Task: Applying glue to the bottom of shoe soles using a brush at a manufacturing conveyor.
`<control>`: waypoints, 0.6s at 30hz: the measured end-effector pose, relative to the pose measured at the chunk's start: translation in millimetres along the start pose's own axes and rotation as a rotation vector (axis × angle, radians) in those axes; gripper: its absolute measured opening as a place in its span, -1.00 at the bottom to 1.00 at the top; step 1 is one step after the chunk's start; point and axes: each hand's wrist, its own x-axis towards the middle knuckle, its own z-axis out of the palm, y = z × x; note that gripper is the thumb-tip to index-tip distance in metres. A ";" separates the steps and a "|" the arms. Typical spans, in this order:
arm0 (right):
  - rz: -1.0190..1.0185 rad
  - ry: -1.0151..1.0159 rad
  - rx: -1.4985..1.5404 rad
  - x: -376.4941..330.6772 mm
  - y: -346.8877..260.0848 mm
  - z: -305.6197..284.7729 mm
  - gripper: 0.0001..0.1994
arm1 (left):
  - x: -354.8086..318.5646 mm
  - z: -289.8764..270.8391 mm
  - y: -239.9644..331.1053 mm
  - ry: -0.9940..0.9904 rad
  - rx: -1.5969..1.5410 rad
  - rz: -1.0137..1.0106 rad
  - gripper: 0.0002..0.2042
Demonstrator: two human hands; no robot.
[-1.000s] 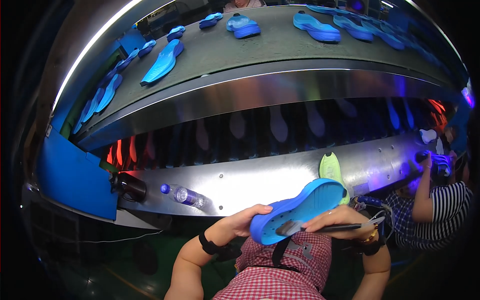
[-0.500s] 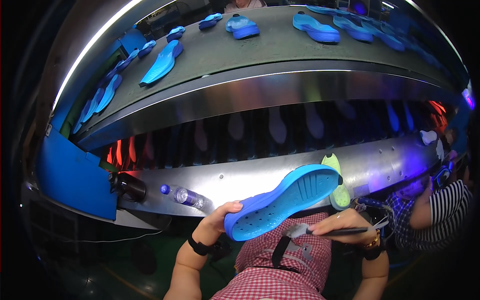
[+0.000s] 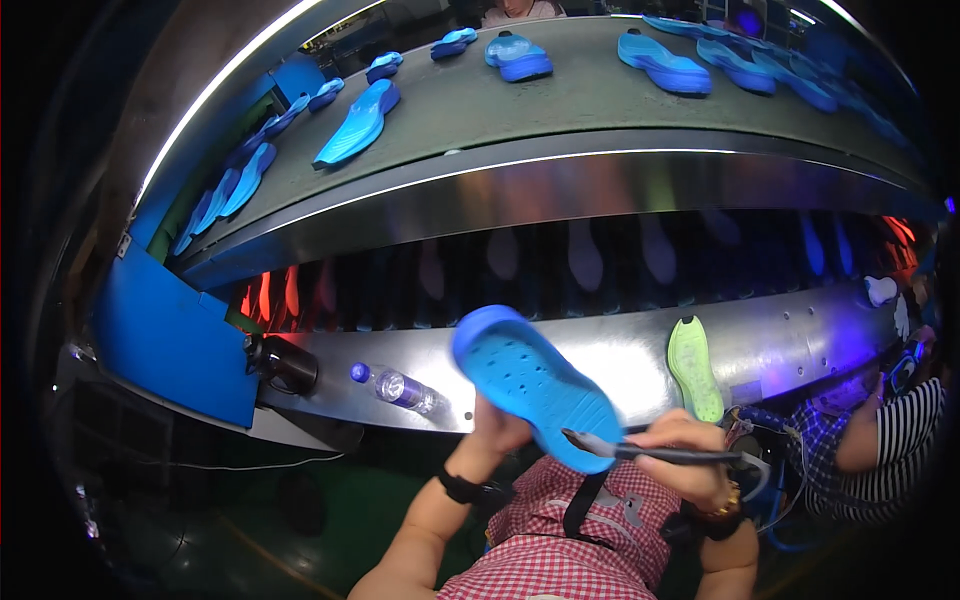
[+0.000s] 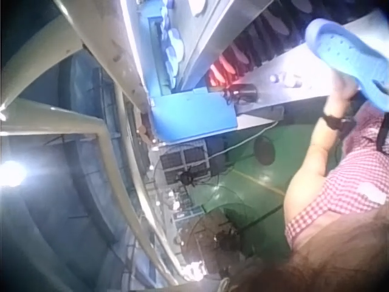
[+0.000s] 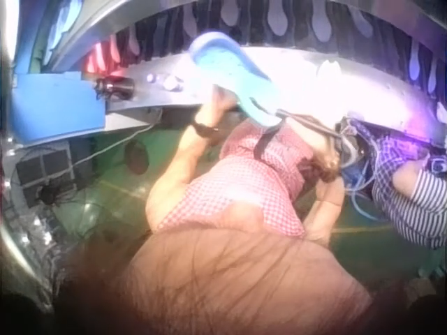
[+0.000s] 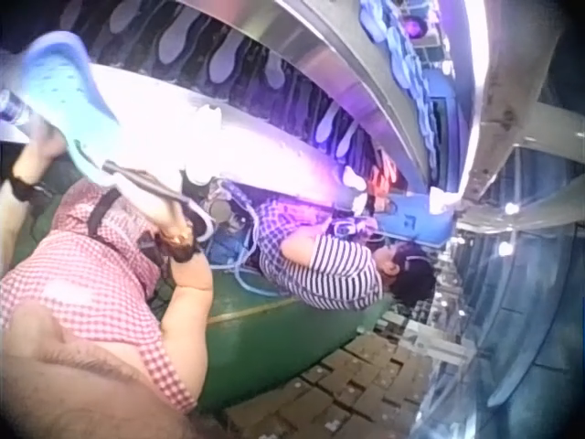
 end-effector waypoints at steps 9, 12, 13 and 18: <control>0.415 0.127 0.067 1.0 59.2 17.0 -0.84 | -1.3 0.5 -51.4 0.058 -0.004 -0.116 -0.16; 0.018 0.044 -0.214 1.7 59.7 27.6 -0.81 | 0.0 16.4 -51.3 0.229 0.022 0.097 -0.20; -0.219 -0.045 -0.353 2.1 54.3 29.1 -0.80 | 1.1 19.1 -47.6 0.229 0.024 0.101 -0.20; -0.271 -0.337 -0.451 -18.2 39.7 16.6 -0.80 | 0.1 11.9 -14.3 0.194 -0.038 0.294 -0.25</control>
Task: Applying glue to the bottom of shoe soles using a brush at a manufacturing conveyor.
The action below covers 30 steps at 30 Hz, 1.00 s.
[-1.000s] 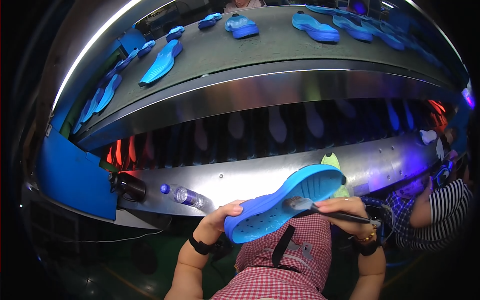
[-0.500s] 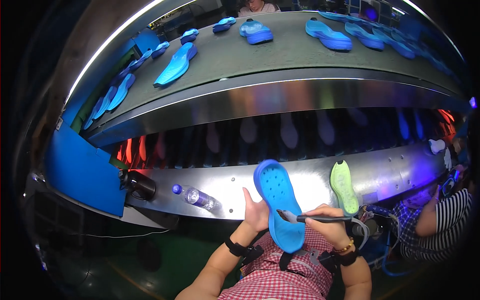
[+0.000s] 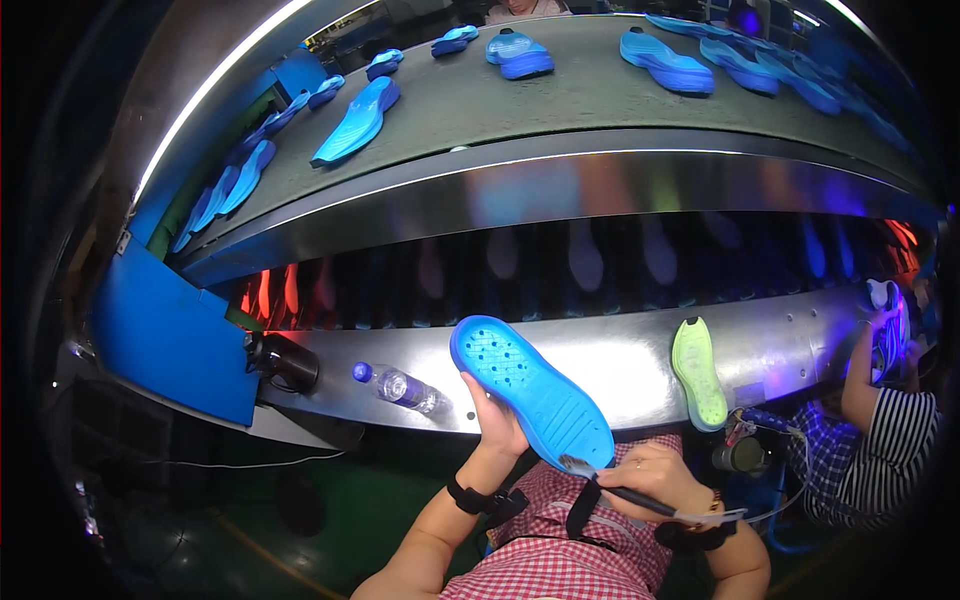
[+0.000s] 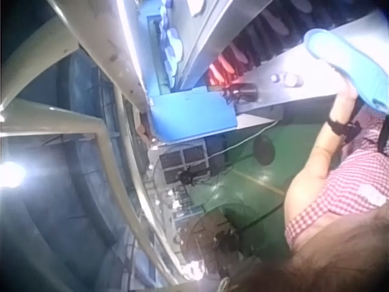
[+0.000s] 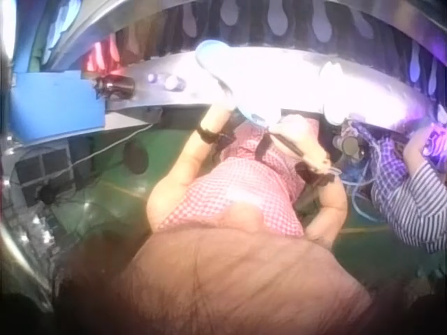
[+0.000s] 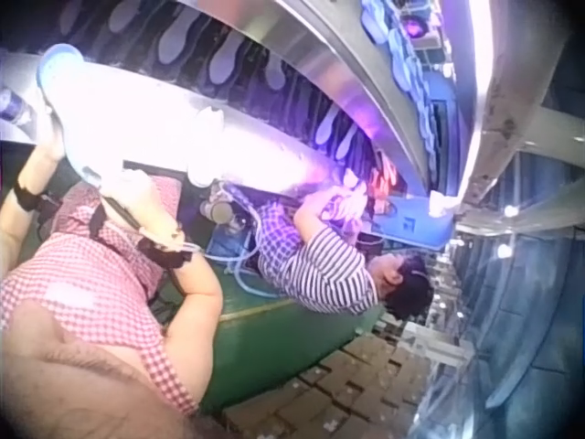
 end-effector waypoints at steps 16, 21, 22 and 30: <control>0.279 0.243 0.278 14.2 -0.6 -25.0 -0.77 | -8.9 40.0 3.4 -0.042 -0.018 0.091 -0.18; 0.081 -0.007 0.411 10.8 -17.2 -29.3 -0.75 | -2.7 41.1 6.9 -0.146 0.007 0.071 -0.16; 0.124 0.040 0.441 9.4 -17.4 -32.4 -0.74 | -1.3 40.6 8.8 -0.118 0.016 0.073 -0.16; 0.168 -0.014 0.578 -3.3 2.1 -28.9 -0.74 | -3.1 58.4 14.1 -0.166 0.080 0.108 -0.16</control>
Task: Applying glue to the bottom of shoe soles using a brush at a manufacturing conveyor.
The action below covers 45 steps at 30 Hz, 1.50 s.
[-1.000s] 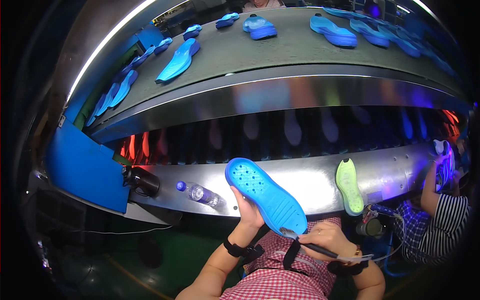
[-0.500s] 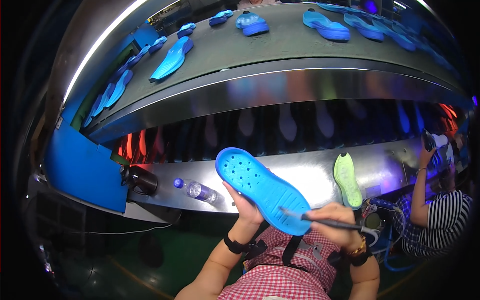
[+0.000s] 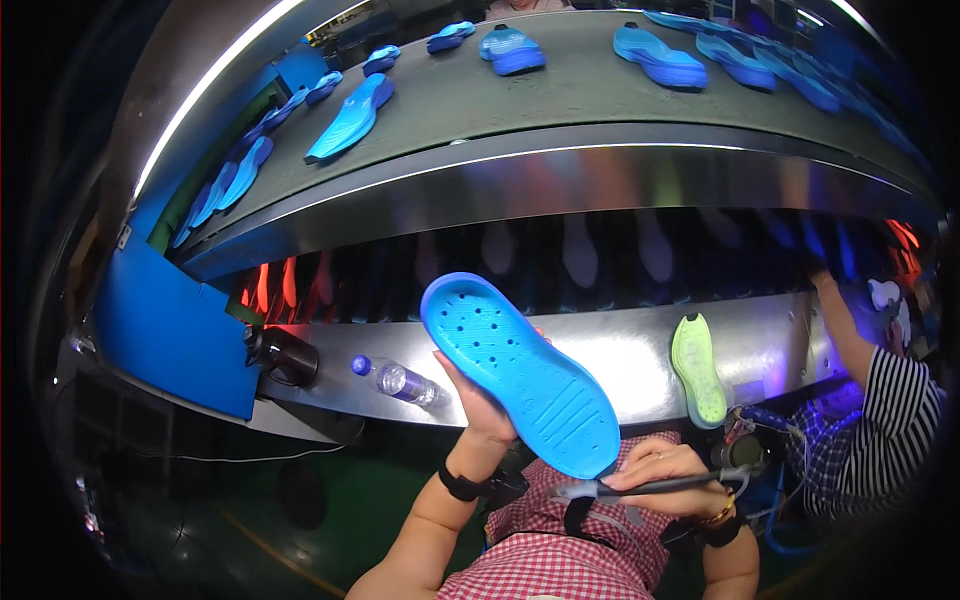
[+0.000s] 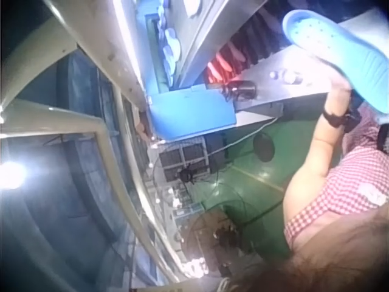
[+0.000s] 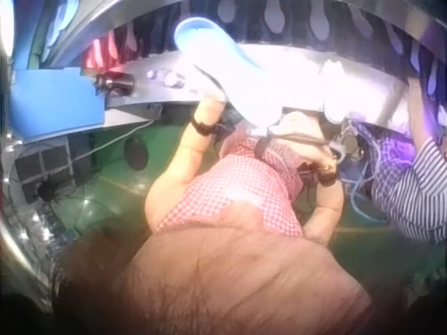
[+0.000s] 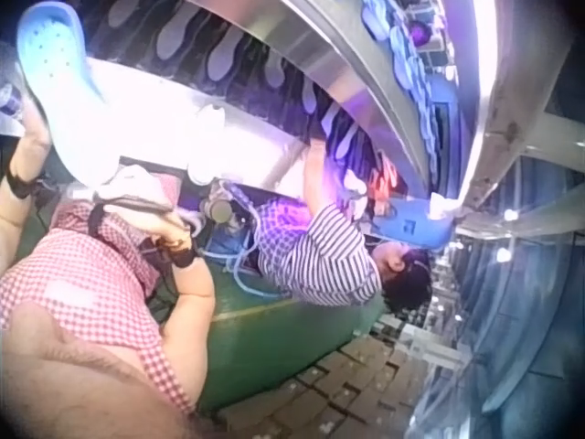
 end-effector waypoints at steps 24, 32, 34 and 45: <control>-0.036 0.252 0.017 11.7 -6.4 20.7 -0.76 | -32.5 -13.9 -40.2 -0.069 0.106 -0.282 -0.20; -0.122 0.294 -0.095 20.9 -11.6 27.4 -0.77 | -26.7 -3.6 -41.7 -0.147 -0.040 -0.295 -0.18; -0.176 0.271 -0.073 21.1 -16.4 24.9 -0.76 | -25.5 0.9 -45.1 -0.181 -0.145 -0.300 -0.18; -0.166 0.141 0.066 26.9 -19.9 21.1 -0.76 | -22.7 1.7 -43.7 -0.222 -0.132 -0.264 -0.20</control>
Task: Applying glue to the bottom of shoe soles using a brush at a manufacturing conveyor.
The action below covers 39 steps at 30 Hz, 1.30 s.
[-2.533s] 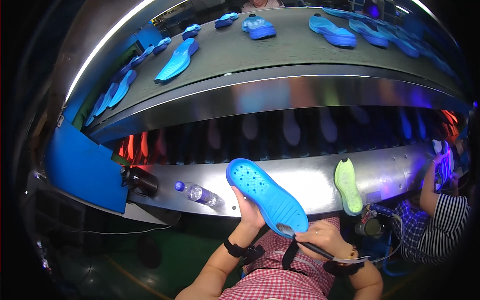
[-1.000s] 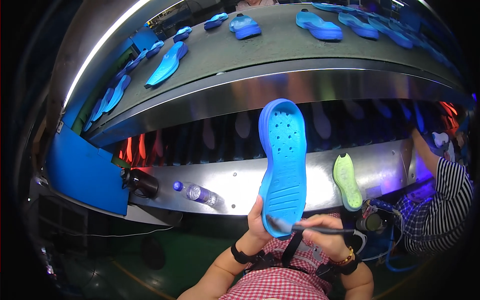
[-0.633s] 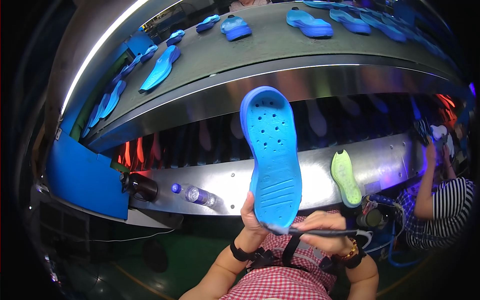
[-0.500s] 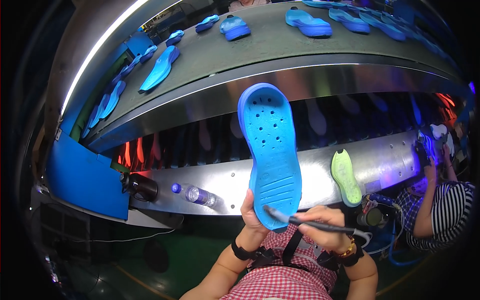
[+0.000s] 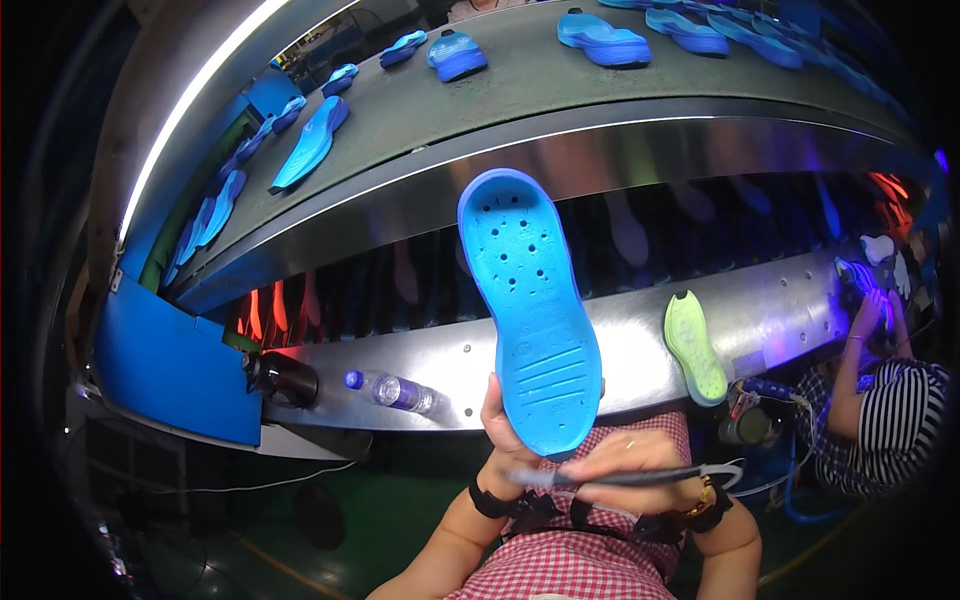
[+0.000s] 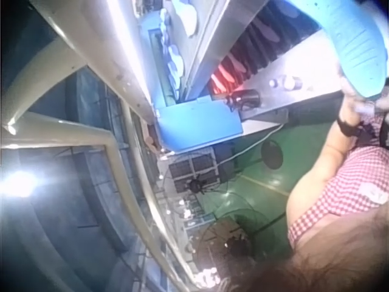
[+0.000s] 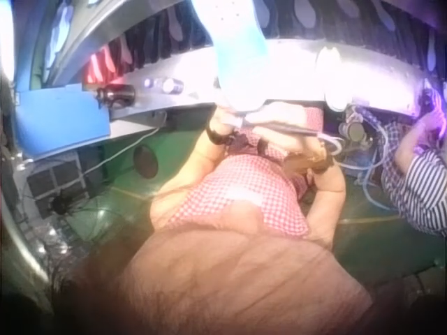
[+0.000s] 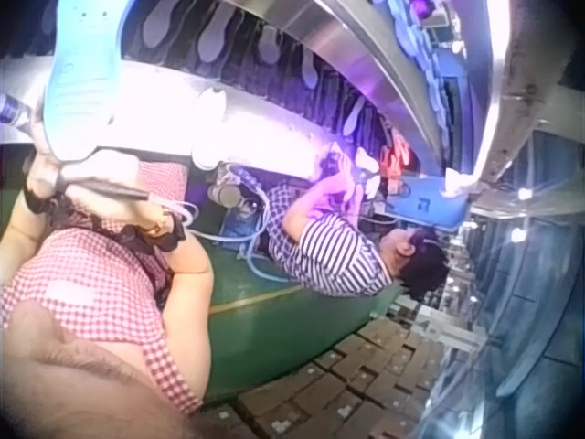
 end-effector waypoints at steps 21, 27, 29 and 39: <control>0.311 0.110 -0.044 -2.1 9.0 -30.2 -0.76 | -2.4 -8.4 16.0 0.086 0.228 0.011 -0.24; 0.042 -0.061 -0.223 -0.2 13.8 -33.9 -0.77 | -1.3 -13.8 21.6 -0.031 0.156 -0.002 -0.34; 0.039 -0.075 -0.203 -3.4 13.4 -26.7 -0.80 | -0.4 -10.8 23.2 -0.035 0.157 -0.023 -0.35; 0.138 -0.375 -0.206 -1.9 -2.8 -51.0 -0.78 | 2.1 -4.2 26.8 0.049 0.239 -0.586 -0.44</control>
